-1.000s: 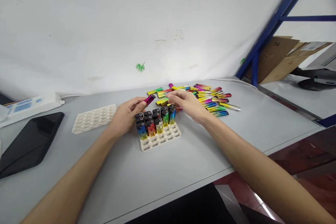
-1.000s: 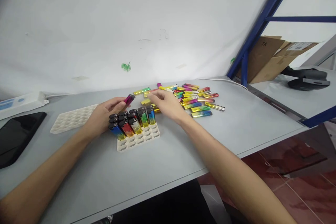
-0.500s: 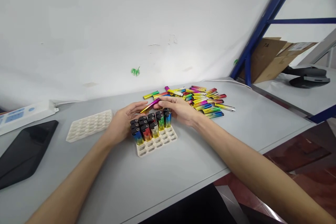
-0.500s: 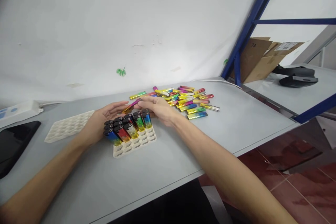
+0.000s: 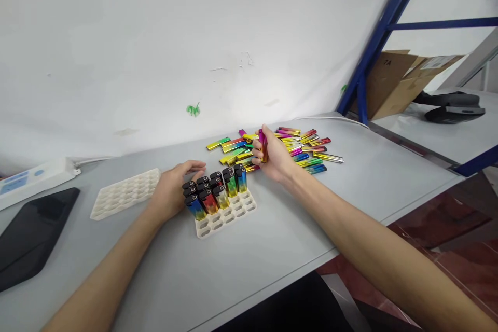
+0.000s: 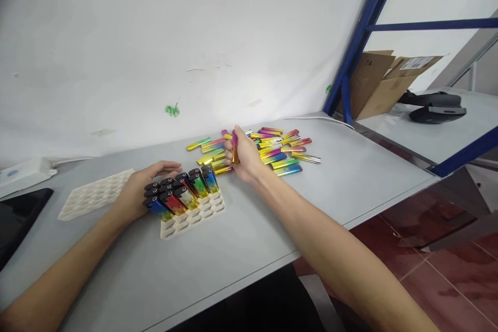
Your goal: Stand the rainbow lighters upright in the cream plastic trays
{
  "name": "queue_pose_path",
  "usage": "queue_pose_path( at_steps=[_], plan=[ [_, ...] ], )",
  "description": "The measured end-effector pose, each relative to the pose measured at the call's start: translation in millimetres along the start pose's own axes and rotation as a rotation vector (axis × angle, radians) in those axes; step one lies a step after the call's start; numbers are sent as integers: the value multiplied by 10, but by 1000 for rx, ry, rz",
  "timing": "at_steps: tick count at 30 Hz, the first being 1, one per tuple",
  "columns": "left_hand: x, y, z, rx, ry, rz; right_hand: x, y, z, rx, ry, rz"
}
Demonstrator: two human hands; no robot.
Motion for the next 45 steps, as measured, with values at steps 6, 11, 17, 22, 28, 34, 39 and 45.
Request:
queue_pose_path(
  at_steps=[6, 11, 17, 22, 28, 34, 39, 45],
  plan=[
    [-14, 82, -9, 92, -21, 57, -39, 93, 79, -5, -145, 108],
    [-8, 110, 1, 142, -49, 81, -83, 148, 97, -62, -147, 171],
    [-1, 101, 25, 211, -86, 114, -157, 114, 132, -116, -121, 150],
    [-3, 69, 44, 255, -104, 167, -192, 116, 162, -162, -108, 154],
    [-4, 76, 65, 304, -124, 196, -181, 134, 139, -176, -113, 140],
    [10, 24, 68, 317, -119, 218, -193, 151, 156, -195, -143, 135],
    [1, 17, 75, 327, -131, 243, -212, 124, 153, -212, -112, 92],
    [-3, 31, 84, 323, -148, 268, -212, 107, 119, -262, -83, 43]
  ],
)
Point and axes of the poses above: each hand's wrist, its own x-axis towards the middle knuckle, its own z-axis out of the palm, y = z × x, the point moved 8 cm from there along x, towards the middle knuckle, and after that the axes turned 2 degrees about y, right-handed, at the moved point
